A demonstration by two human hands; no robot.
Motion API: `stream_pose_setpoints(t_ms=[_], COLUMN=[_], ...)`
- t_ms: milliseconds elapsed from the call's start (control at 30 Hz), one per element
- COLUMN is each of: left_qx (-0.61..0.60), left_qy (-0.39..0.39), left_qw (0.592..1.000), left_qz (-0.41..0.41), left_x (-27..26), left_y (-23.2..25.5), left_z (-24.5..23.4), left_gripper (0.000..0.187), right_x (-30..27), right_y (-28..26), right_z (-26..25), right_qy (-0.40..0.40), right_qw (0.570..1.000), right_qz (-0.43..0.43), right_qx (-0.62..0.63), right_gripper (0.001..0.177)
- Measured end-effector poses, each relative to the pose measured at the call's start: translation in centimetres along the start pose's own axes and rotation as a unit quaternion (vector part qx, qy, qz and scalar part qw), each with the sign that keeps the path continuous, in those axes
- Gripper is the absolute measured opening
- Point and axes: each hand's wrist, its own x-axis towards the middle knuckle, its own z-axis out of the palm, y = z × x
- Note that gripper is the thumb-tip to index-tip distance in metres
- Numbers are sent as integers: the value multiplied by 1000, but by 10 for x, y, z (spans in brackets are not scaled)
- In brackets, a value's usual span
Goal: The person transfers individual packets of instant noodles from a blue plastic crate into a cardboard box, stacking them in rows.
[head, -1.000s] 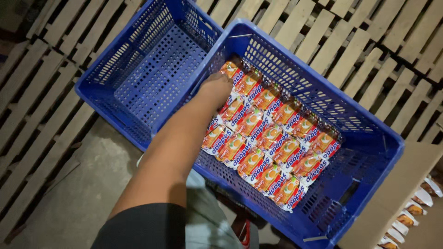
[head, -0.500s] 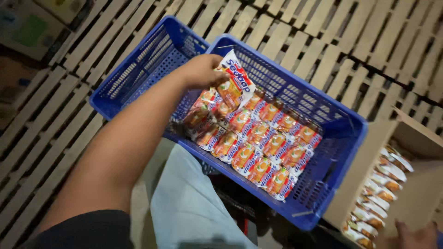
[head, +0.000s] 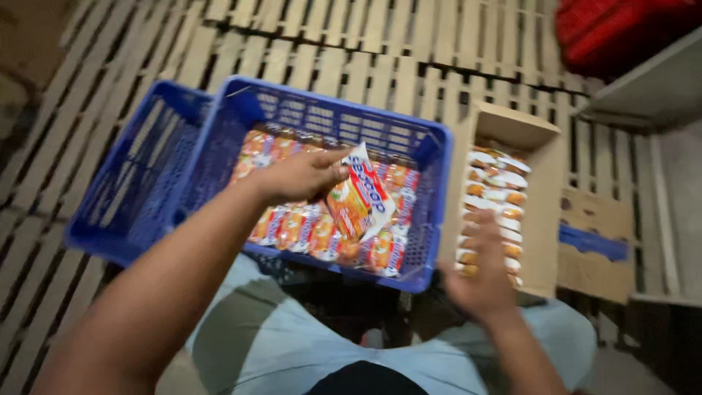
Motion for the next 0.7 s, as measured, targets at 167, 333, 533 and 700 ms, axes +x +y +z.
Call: stream_pose_setpoints(t_ms=[167, 333, 533, 700], left_qx=[-119, -189, -42, 404], left_qy=[-63, -111, 33, 64], left_qw=[991, 976, 995, 902], left_qz=[-23, -13, -84, -135], left_x=[18, 50, -1, -36], left_y=[7, -28, -66, -138], left_z=[95, 152, 141, 144], left_gripper=[55, 57, 59, 52], right_x=[-17, -6, 24, 58], right_y=[-12, 6, 56, 53], right_z=[16, -19, -140, -162], right_qy=[-61, -32, -205, -422], right_qw=[931, 904, 954, 805], right_qz=[-295, -311, -58, 202], right_qx=[-207, -291, -213, -366], right_gripper=[63, 40, 52, 60])
